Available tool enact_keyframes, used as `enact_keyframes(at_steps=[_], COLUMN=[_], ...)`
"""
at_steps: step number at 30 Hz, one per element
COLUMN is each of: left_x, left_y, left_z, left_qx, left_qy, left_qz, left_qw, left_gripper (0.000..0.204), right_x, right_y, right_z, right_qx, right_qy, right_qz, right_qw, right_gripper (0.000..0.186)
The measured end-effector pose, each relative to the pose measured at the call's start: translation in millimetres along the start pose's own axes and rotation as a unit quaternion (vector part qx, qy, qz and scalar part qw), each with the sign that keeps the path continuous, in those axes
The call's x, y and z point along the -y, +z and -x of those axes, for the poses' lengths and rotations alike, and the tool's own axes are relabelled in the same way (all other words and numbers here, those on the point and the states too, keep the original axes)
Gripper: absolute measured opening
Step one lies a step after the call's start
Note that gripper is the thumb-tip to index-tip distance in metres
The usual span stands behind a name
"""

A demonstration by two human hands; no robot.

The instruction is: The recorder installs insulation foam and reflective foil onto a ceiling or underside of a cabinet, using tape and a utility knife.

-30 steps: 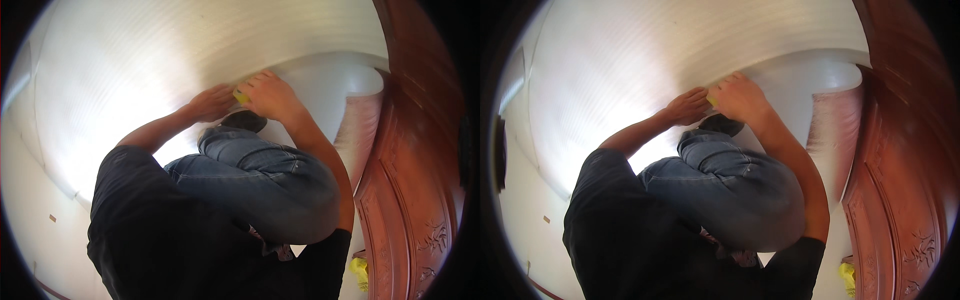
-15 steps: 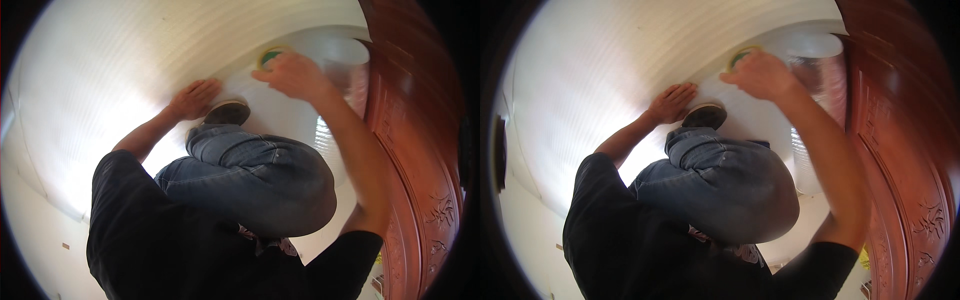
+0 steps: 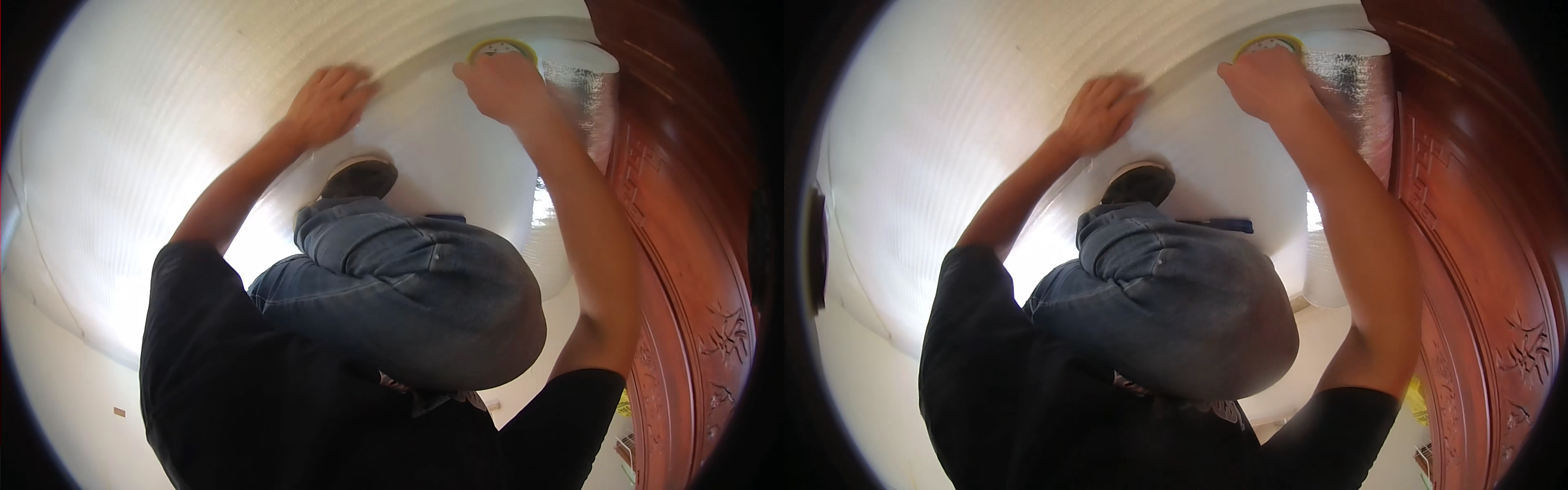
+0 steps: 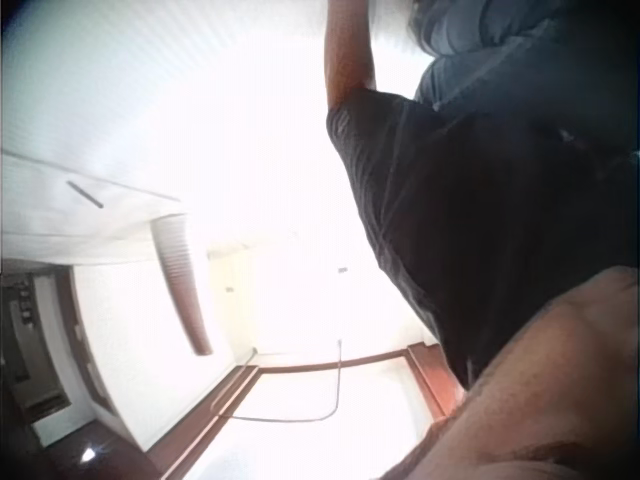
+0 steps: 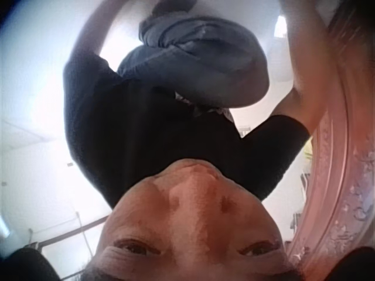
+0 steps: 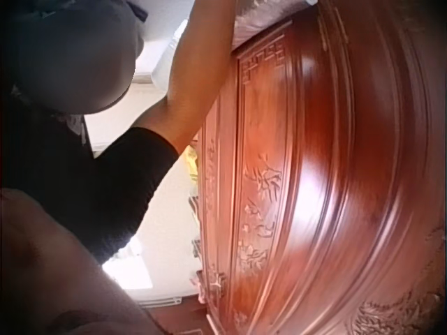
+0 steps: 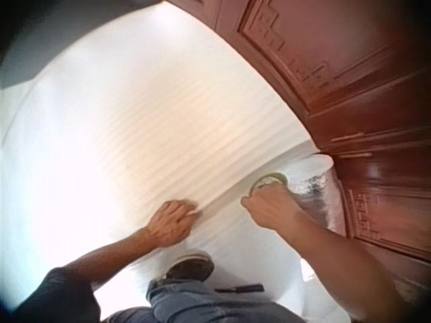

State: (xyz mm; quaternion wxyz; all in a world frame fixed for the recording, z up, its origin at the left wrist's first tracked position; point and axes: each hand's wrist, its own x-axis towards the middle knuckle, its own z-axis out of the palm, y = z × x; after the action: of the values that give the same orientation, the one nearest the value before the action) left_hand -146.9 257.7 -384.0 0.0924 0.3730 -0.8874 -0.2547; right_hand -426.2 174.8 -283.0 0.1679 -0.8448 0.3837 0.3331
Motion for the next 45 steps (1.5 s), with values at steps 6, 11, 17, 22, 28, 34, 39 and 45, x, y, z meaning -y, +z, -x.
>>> enact_keyframes(at_steps=[6, 11, 17, 22, 28, 34, 39, 45], left_x=[32, 50, 54, 63, 68, 17, -45, -31], left_y=[-2, -11, -24, -21, -30, -1, 30, 39], left_z=[-95, -111, -119, -123, -131, -95, -44, -30], left_qx=[-0.15, 0.034, 0.052, 0.042, 0.073, 0.046, 0.095, 0.026], left_qy=[0.025, -0.017, -0.05, -0.05, -0.093, -0.076, 0.077, 0.076], left_qz=[-0.114, -0.129, -0.137, -0.151, -0.122, -0.206, -0.009, 0.013], left_qw=[0.982, 0.991, 0.988, 0.986, 0.985, 0.975, 0.992, 0.997], left_gripper=[0.042, 0.062, 0.059, 0.058, 0.06, 0.047, 0.067, 0.081], right_x=[13, 12, 14, 20, 26, 24, 13, 26], right_y=[-2, 5, 12, 14, 18, 26, 49, 29], right_z=[-17, -24, -35, -47, -60, -66, -71, -69], right_qx=[0.031, 0.005, 0.032, 0.034, 0.04, 0.001, -0.03, 0.031], right_qy=[0.039, 0.043, 0.048, 0.058, 0.074, 0.074, 0.102, 0.11], right_qz=[0.001, 0.003, 0.018, 0.023, 0.044, 0.026, 0.016, -0.008], right_qw=[0.999, 0.999, 0.998, 0.997, 0.995, 0.997, 0.994, 0.993], right_gripper=[0.019, 0.018, 0.02, 0.019, 0.02, 0.02, 0.021, 0.017])
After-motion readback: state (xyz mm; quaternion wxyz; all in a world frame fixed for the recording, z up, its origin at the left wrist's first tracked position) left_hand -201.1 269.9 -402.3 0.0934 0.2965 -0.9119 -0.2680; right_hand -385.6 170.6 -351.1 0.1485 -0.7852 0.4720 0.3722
